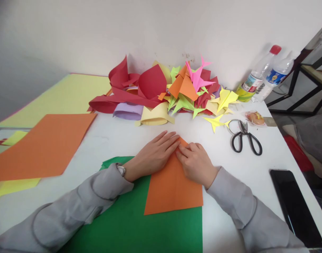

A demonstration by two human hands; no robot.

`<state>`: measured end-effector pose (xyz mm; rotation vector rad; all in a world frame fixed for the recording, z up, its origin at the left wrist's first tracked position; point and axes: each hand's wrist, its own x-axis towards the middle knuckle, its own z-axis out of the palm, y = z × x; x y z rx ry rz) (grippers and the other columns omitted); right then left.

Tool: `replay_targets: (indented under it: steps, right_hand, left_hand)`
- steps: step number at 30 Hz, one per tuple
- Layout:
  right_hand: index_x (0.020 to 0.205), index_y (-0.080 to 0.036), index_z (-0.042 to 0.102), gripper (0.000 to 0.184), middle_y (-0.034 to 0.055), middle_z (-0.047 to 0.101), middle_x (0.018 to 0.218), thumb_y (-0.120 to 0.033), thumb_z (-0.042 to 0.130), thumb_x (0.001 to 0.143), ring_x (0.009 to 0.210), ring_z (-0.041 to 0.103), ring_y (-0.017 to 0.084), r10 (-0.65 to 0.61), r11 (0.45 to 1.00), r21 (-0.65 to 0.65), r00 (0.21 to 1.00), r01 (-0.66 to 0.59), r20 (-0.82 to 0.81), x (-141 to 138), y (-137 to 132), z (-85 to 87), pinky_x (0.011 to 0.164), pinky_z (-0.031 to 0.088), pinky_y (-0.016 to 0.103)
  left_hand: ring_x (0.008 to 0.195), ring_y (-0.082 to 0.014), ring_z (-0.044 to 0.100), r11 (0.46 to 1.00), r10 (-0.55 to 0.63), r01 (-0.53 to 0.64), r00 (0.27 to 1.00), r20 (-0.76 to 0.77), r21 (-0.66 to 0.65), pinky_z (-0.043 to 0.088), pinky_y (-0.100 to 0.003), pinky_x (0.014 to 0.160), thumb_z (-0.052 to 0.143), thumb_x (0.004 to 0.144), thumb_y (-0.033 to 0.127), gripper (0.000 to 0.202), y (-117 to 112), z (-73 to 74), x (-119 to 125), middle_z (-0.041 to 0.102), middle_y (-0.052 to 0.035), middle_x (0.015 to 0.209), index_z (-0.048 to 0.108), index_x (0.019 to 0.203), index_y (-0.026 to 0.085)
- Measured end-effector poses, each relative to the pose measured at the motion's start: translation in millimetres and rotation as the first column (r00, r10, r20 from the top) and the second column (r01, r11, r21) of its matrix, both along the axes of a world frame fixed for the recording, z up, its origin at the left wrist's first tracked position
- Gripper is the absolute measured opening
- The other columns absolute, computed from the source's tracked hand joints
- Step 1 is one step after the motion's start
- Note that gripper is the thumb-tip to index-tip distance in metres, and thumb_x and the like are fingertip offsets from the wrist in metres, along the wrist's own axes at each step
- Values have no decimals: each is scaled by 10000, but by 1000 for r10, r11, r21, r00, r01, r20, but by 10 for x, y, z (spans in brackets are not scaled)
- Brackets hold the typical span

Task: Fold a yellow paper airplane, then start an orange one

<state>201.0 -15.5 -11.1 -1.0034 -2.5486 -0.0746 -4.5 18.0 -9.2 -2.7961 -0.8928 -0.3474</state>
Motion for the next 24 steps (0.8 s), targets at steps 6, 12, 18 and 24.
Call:
replay_targets:
  steps: [6,12,18,24]
  right_hand:
    - [1184,-125,655,371,130,692,1115,-70,485,859,921,480,251,-2,999,-34,1000,1,-10,-2,-1,-2,767,430,414]
    - [1149,-114,668,351,120,705,1080,-62,483,856,891,477,251,-3,1000,1,1000,3,7,-9,-3,18,752,431,408]
    - [1151,-120,667,333,119,702,1108,-74,485,876,901,482,251,-7,1000,20,1000,7,6,-11,-9,9,762,433,408]
    - [1166,-128,662,333,131,684,1159,-69,516,873,909,490,248,-11,1000,-10,1000,11,7,-3,-11,-12,775,428,407]
  left_hand:
    - [1197,-307,551,1000,3,-4,998,-64,-15,338,-494,1131,374,877,87,420,46,113,89,637,-210,1244,614,1210,-1]
    - [1192,-296,536,999,27,-27,1000,-8,-44,317,-511,1134,421,863,119,421,61,90,89,633,-178,1232,609,1235,62]
    - [1204,-287,529,994,61,-55,997,56,-90,280,-546,1146,442,850,120,448,54,71,73,643,-140,1213,599,1270,128]
    - [1194,-291,536,995,61,-56,997,54,-85,247,-556,1161,407,855,107,453,52,68,89,639,-163,1198,590,1270,86]
